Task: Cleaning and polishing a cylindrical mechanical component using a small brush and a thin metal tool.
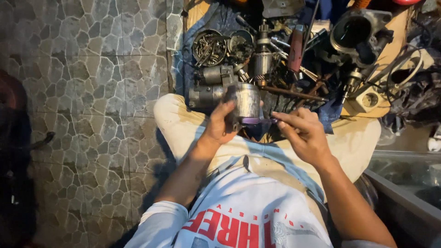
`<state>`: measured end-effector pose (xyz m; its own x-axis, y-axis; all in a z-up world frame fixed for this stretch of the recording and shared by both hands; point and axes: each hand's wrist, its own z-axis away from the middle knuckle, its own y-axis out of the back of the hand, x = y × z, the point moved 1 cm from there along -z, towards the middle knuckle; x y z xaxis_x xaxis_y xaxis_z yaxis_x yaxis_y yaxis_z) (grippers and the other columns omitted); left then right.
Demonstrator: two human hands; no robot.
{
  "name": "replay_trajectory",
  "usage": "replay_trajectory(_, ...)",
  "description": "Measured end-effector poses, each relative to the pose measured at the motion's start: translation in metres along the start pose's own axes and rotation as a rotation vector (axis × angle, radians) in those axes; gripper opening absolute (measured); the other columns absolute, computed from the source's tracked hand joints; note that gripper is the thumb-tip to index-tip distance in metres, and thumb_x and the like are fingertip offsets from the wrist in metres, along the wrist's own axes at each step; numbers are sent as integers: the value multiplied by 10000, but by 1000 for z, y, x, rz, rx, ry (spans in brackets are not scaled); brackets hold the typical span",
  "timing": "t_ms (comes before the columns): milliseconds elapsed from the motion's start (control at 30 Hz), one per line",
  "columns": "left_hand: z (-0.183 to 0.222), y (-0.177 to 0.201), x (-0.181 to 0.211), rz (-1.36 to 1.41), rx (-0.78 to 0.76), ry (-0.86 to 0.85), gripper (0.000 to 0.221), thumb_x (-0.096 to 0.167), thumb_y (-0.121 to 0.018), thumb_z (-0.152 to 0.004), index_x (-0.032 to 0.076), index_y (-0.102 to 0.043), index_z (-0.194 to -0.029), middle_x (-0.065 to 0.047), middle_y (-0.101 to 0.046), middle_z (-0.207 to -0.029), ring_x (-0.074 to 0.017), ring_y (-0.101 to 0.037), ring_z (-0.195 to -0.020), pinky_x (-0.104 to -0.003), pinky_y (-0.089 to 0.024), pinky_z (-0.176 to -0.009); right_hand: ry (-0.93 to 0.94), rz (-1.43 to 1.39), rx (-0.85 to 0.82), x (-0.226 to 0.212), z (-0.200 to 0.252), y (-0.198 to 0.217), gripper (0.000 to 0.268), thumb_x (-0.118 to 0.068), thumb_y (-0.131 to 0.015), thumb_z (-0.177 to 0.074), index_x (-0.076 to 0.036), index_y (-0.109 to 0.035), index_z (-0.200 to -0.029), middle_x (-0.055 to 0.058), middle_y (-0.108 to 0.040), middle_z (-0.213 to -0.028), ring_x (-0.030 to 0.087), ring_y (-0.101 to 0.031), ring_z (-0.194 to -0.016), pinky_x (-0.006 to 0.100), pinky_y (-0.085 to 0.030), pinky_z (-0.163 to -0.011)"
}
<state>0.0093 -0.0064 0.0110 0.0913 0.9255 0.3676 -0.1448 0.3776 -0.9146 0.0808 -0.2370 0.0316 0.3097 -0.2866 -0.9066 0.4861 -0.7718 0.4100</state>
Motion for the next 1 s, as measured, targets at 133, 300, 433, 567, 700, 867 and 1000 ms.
replay_trajectory(133,5,-2,-5,84,8,93,569,243,-561,-1031,-78,-404,-1475,-302,-584,-1361,-357,-636,-1220,-436,-507,-1089,6,-10,-12,31,0,9,195,-134,-739,-956,-139,-817,-1134,121,-659,-784,278,-589,-710,398,-475,-766)
replay_trajectory(300,9,-26,-13,-72,494,153,430,488,-669,-848,101,-715,-1028,-217,-750,-846,-188,-500,-301,-242,-300,-202,-32,-11,-26,-4,-7,-4,210,-155,-757,-927,-175,-825,-1124,99,-655,-767,294,-623,-717,391,-497,-787)
replay_trajectory(433,-1,39,-41,-90,516,184,423,478,-673,-877,139,-696,-1130,-199,-754,-867,-126,-390,-244,-195,-168,-178,-29,-10,-54,11,-6,-5,208,-171,-758,-925,-201,-826,-1119,94,-626,-738,276,-613,-694,379,-490,-765)
replay_trajectory(567,4,22,-22,96,149,110,449,344,-647,-965,13,-572,-1259,-222,-660,-1058,-218,-532,-734,-288,-360,-629,-29,41,-26,18,-8,-4,184,-190,-727,-976,-161,-810,-1137,101,-627,-748,286,-606,-695,388,-479,-757)
replay_trajectory(700,-5,-9,-5,104,290,142,529,476,-624,-954,-30,-705,-1088,-228,-741,-753,-141,-546,-321,-120,-322,-230,40,127,-82,-15,-4,-8,189,-266,-743,-937,-206,-815,-1101,84,-622,-734,305,-626,-722,370,-477,-804)
replay_trajectory(867,0,28,-22,45,167,64,687,595,-540,-980,-33,-629,-1244,-249,-719,-974,-298,-697,-726,-352,-559,-549,-25,165,-33,21,1,-5,215,-279,-707,-984,-236,-806,-1169,82,-618,-775,316,-615,-759,416,-488,-795)
replay_trajectory(1000,12,39,-32,91,316,106,570,486,-594,-980,-6,-641,-1264,-229,-737,-1082,-336,-752,-894,-399,-648,-690,97,180,-24,-9,10,-15,182,-294,-746,-938,-233,-816,-1095,44,-607,-749,283,-607,-717,365,-494,-774)
